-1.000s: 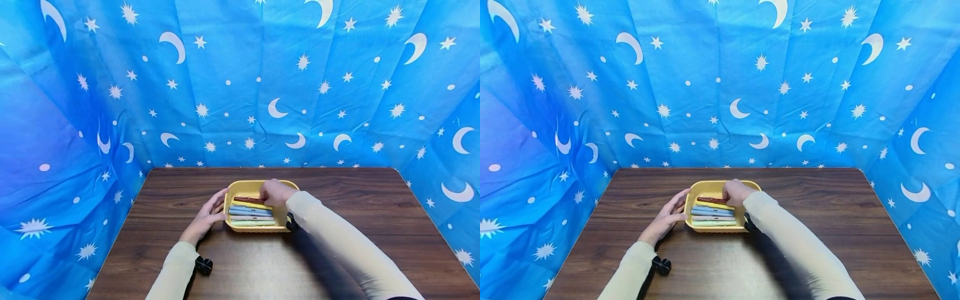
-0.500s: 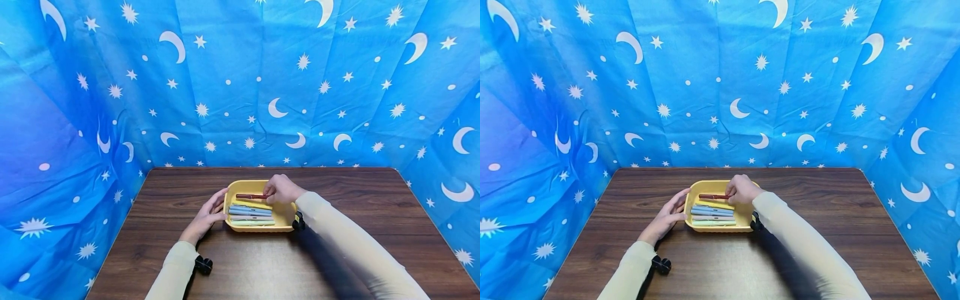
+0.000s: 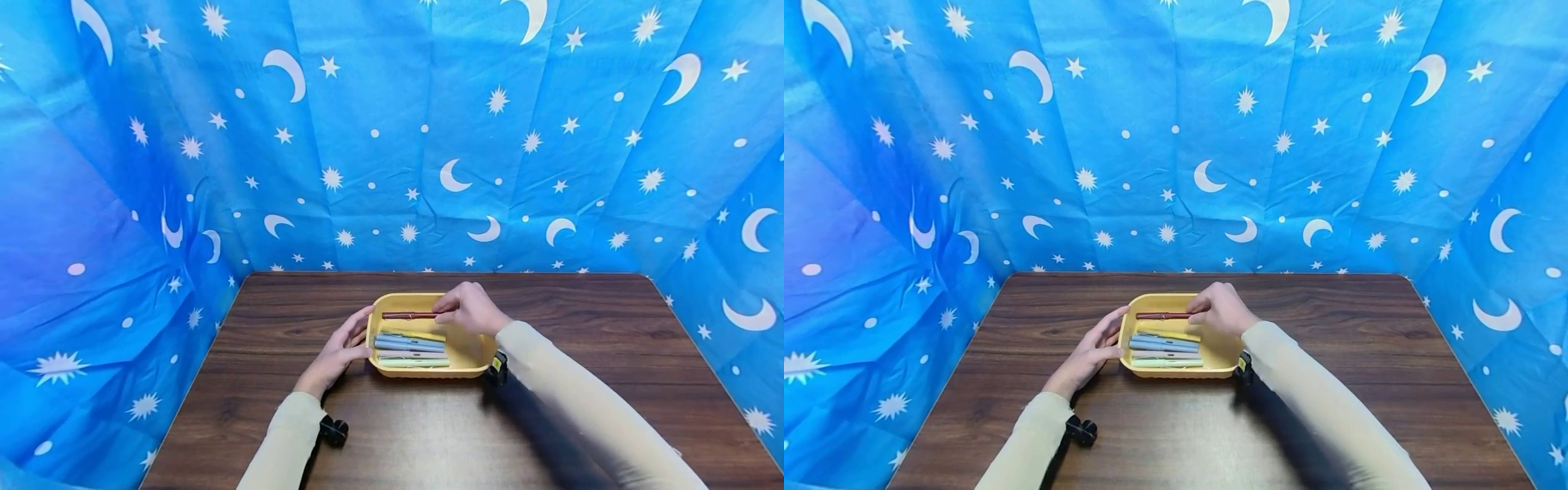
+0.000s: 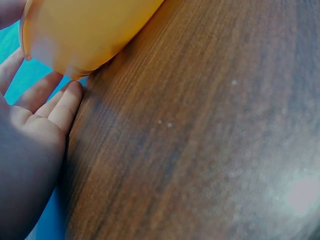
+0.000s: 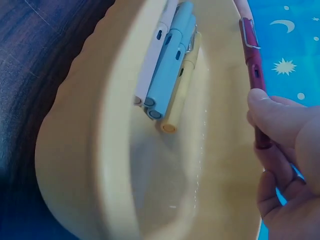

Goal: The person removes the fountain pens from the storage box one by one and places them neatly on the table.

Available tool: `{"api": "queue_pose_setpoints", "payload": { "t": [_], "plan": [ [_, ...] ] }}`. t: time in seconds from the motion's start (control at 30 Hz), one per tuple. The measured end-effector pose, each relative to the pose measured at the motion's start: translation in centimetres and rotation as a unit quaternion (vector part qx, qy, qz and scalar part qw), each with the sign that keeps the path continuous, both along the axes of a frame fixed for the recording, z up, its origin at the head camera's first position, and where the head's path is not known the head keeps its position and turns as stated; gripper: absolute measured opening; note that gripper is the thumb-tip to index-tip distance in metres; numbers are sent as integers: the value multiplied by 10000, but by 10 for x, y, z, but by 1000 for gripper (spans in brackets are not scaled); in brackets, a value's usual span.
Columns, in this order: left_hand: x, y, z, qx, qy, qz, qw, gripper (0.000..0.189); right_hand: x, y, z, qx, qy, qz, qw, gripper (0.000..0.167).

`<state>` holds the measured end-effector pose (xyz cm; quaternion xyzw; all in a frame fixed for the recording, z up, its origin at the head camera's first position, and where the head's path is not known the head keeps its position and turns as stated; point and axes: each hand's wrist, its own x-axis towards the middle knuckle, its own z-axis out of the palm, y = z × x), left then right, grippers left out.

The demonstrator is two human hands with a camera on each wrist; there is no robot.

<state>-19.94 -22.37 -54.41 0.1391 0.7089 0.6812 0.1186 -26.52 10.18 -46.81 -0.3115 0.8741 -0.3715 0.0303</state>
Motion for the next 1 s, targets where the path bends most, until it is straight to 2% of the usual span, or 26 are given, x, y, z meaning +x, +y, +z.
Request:
{"api": "queue_pose_setpoints", "payload": {
  "t": [0.23, 0.67, 0.83, 1.0],
  "plan": [
    [-1, -1, 0, 77, -2, 19, 10000, 85, 4, 12, 5, -252, -154, -185, 9994, 14],
    [-1, 0, 0, 91, 31, -8, 10000, 85, 10, 42, 18, -256, 345, -212, 9989, 14],
    [-2, 0, -1, 81, 49, -27, 10000, 85, 12, 52, 18, -226, 477, -192, 9984, 14],
    [-1, -1, -2, 100, 39, -51, 9999, 86, 15, 60, 15, -279, 586, -343, 9973, 13]
  ]
}}
